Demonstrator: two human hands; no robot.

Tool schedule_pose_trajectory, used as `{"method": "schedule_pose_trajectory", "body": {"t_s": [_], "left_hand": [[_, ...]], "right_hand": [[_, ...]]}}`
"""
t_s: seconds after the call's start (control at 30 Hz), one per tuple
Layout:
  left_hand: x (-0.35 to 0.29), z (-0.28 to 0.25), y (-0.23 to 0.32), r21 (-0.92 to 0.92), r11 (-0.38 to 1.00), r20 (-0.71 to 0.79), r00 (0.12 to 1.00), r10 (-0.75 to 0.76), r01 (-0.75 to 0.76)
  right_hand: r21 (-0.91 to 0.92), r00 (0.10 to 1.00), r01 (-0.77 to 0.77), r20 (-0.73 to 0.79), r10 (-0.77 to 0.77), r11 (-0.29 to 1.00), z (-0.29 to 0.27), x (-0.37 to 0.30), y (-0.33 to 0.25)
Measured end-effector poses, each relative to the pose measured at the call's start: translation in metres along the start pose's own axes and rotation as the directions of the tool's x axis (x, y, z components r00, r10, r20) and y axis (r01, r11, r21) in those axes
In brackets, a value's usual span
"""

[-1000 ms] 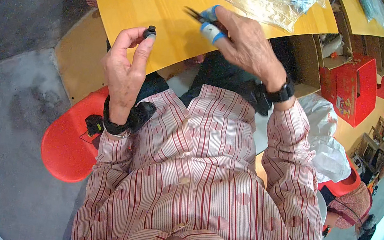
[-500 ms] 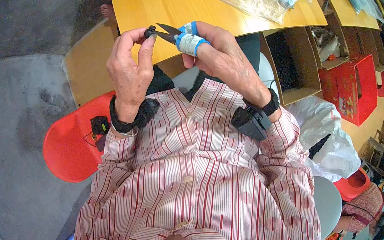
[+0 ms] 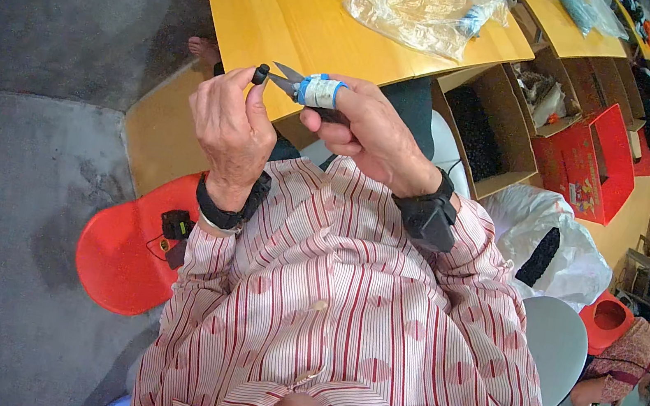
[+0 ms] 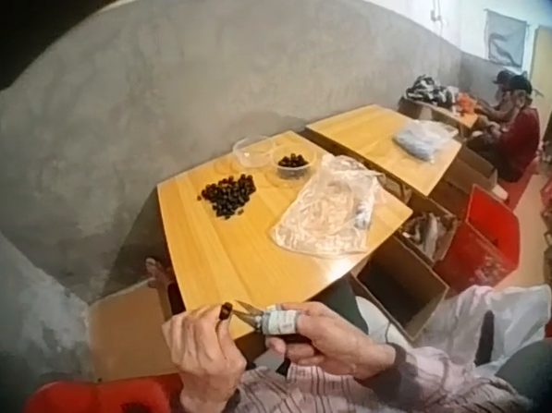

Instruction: The person trims excess material from small black plastic components using shears and sorts the pieces on the table by hand.

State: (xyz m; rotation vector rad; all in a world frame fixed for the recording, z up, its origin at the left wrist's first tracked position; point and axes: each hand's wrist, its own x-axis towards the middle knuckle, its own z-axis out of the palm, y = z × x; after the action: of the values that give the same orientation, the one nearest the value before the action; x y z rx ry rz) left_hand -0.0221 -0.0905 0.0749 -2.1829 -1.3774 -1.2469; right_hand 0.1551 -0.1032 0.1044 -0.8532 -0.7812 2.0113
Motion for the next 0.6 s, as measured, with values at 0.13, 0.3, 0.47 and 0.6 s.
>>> {"method": "schedule_pose_trajectory", "body": {"t_s": [0.13,0.3,0.47,0.6], "left_hand": [[-0.003,0.003,-0.002,0.001,1.0,-0.039,0.999,0.024,-0.024],[-0.001,0.0,-0.002,-0.023,1.0,-0.009,1.0,-0.019,0.018],[0.001,0.0,-0.001,-0.096,0.994,0.034,0.998,-0.047,0.05],[0.002,0.001,-0.002,-0.214,0.97,0.101,0.99,-0.097,0.117]], "right_hand": [[0.206,0.996,-0.078,0.048,0.07,0.975,-0.005,0.003,0.005],[-0.023,0.999,-0.022,0.024,0.022,1.0,0.002,0.002,-0.001],[-0.003,0.999,-0.04,0.034,0.04,0.999,-0.002,0.002,-0.006],[0.012,0.996,-0.047,0.073,0.046,0.999,-0.011,0.004,-0.008]]}}
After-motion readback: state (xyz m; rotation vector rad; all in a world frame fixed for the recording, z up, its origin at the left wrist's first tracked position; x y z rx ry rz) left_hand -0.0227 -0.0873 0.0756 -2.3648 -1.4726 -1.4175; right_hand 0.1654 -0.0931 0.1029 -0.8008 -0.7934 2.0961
